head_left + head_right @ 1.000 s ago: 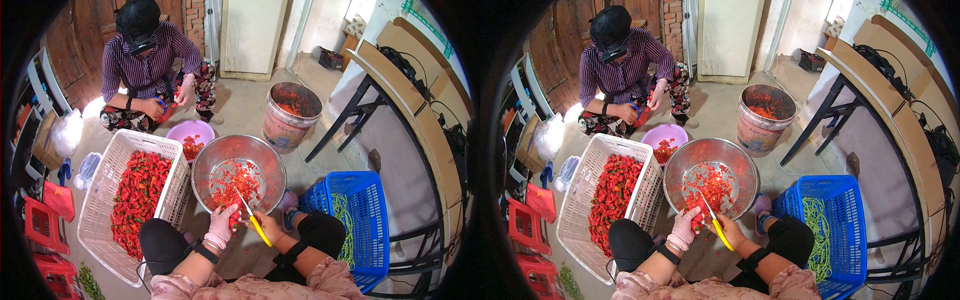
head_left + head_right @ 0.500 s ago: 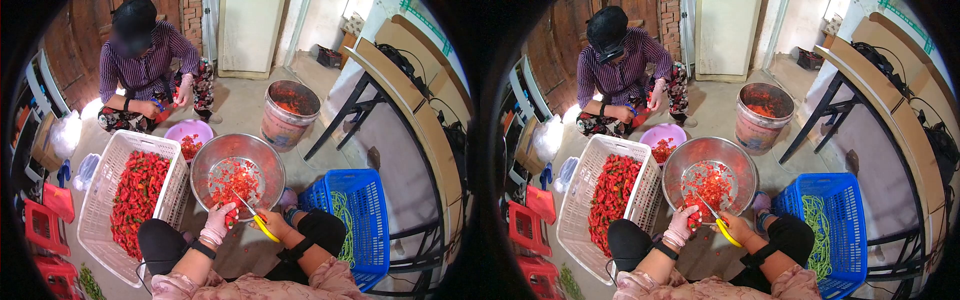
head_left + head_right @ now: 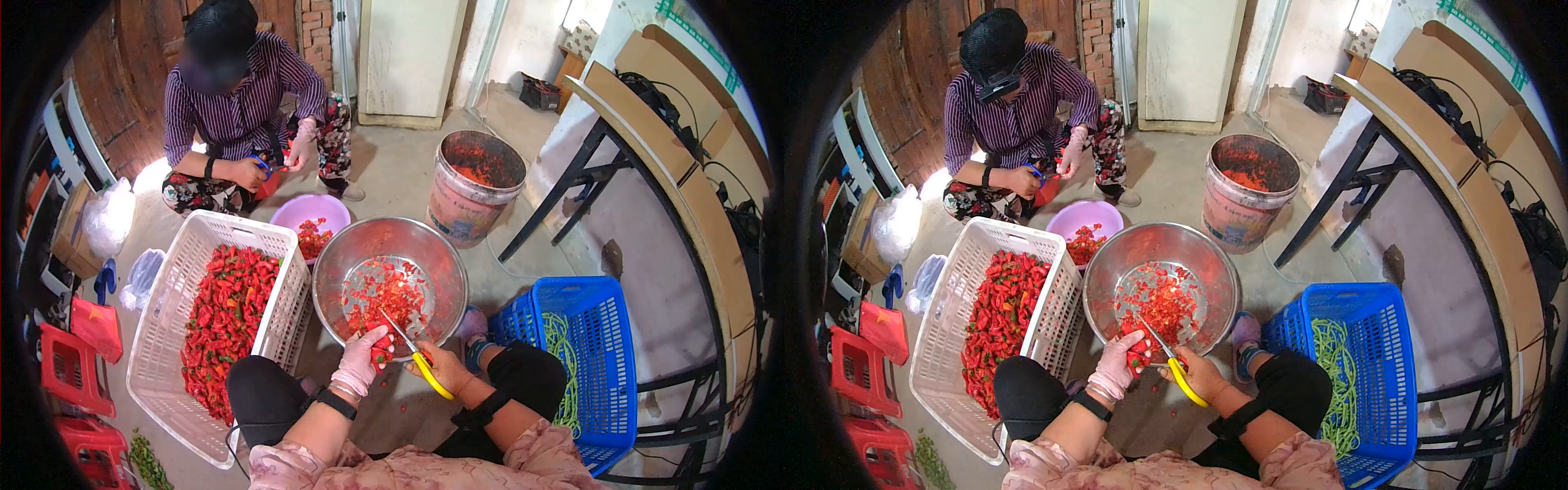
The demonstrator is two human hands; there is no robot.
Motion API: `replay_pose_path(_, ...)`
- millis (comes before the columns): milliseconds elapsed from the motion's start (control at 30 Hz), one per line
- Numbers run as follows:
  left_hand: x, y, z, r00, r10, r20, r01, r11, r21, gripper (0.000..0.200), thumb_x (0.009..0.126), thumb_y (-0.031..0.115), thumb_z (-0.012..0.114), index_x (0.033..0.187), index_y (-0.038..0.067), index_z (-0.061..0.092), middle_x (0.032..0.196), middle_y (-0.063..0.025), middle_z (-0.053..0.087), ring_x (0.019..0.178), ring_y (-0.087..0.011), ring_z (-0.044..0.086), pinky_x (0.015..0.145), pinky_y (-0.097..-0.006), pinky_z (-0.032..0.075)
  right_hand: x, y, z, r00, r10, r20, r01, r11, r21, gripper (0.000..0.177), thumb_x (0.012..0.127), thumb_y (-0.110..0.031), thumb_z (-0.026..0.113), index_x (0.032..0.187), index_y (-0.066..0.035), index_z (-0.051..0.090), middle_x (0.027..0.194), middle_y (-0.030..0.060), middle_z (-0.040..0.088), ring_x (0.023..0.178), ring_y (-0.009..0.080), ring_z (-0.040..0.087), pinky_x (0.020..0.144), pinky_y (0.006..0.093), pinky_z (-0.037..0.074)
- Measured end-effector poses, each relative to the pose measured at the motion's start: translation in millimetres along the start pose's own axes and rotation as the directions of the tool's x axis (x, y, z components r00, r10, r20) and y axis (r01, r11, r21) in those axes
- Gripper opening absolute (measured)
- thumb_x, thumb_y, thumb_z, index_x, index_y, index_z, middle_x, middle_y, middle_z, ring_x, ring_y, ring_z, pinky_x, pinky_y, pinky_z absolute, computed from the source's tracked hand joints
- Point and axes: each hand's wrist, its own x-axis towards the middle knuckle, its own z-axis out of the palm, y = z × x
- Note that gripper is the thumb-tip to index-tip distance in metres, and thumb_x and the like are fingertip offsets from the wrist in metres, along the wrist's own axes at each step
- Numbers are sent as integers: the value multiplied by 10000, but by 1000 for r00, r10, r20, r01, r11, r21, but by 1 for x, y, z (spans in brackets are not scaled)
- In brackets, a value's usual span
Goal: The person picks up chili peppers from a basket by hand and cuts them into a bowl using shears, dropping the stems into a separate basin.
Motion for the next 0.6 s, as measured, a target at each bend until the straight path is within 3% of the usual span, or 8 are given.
replay_pose_path(167, -3, -7, 0, 997, 70, -29, -69, 997, 38, 151, 763, 121, 646, 858, 49, 555, 688, -67, 606, 516, -162, 567, 348, -241, 375, 1, 4, 4, 997, 31, -67, -28, 999, 32, 450, 790, -316, 643, 1096, -24, 491, 844, 148, 573, 772, 164, 552, 716, 295, 444)
replay_pose_path(400, 3, -12, -1, 978, 178, -105, -178, 984, 16, 151, 760, 93, 649, 856, 44, 544, 665, -62, 592, 495, -157, 558, 355, -240, 386, -2, -9, 4, 996, 35, -83, -26, 994, 109, 461, 790, -299, 647, 1107, -5, 487, 840, 113, 581, 775, 140, 546, 717, 280, 444)
replay_pose_path(600, 3, -7, 2, 985, 155, -78, -154, 988, 15, 116, 757, 59, 634, 832, 37, 548, 656, -71, 588, 503, -171, 557, 423, -260, 433, -1, -9, 6, 995, 46, -90, -36, 994, 102, 448, 794, -278, 648, 1100, 9, 491, 825, 91, 583, 763, 111, 534, 704, 262, 442)
